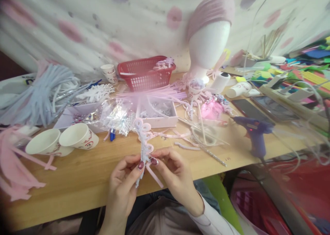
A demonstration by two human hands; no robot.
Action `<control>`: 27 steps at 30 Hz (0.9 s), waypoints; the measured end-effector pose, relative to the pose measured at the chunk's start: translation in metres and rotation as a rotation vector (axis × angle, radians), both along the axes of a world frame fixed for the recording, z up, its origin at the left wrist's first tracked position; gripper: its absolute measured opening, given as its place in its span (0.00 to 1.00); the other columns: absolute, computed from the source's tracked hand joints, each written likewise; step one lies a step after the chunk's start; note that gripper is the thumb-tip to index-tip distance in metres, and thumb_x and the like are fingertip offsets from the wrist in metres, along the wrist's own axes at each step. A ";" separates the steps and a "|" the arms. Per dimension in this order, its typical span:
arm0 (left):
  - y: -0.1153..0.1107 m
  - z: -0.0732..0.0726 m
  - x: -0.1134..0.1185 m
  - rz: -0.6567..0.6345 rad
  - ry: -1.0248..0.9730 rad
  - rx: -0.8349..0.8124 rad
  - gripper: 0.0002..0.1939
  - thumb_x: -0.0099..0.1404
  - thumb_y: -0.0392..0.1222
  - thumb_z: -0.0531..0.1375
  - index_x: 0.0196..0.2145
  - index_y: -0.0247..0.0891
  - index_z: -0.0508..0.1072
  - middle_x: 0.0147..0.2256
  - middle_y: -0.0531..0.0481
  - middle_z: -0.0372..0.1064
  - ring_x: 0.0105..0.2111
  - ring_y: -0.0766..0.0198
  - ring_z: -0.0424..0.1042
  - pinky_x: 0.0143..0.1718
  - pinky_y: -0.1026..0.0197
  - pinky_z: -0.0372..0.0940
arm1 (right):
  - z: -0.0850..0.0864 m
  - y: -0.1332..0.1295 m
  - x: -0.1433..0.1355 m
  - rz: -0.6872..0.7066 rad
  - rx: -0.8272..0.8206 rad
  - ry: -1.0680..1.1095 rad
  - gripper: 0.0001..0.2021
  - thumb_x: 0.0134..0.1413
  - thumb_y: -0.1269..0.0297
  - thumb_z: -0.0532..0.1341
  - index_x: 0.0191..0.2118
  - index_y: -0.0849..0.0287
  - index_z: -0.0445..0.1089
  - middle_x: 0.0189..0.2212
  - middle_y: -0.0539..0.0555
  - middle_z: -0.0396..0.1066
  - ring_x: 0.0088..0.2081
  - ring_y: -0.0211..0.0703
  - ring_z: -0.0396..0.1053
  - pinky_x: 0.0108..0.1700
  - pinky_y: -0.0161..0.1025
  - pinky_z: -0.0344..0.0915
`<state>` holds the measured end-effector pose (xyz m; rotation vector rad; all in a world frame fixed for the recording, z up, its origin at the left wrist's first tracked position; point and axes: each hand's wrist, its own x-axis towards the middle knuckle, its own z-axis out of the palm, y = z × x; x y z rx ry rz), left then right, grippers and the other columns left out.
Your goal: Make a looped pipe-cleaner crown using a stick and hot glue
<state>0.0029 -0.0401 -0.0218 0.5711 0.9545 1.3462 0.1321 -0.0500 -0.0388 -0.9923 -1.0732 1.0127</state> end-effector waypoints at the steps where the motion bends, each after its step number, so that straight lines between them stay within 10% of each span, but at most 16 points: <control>1: 0.000 0.000 0.000 -0.004 0.004 0.003 0.12 0.45 0.44 0.78 0.27 0.39 0.82 0.24 0.51 0.76 0.25 0.70 0.68 0.27 0.69 0.61 | 0.001 -0.001 0.001 -0.001 -0.009 -0.011 0.03 0.59 0.63 0.69 0.40 0.52 0.79 0.35 0.52 0.81 0.37 0.41 0.79 0.41 0.35 0.76; 27: -0.001 -0.006 -0.002 -0.021 0.088 0.030 0.12 0.47 0.45 0.77 0.28 0.39 0.82 0.27 0.50 0.75 0.25 0.69 0.68 0.27 0.68 0.63 | 0.012 -0.007 0.009 -0.056 0.193 -0.429 0.09 0.62 0.71 0.63 0.45 0.52 0.75 0.37 0.53 0.79 0.39 0.43 0.76 0.43 0.38 0.73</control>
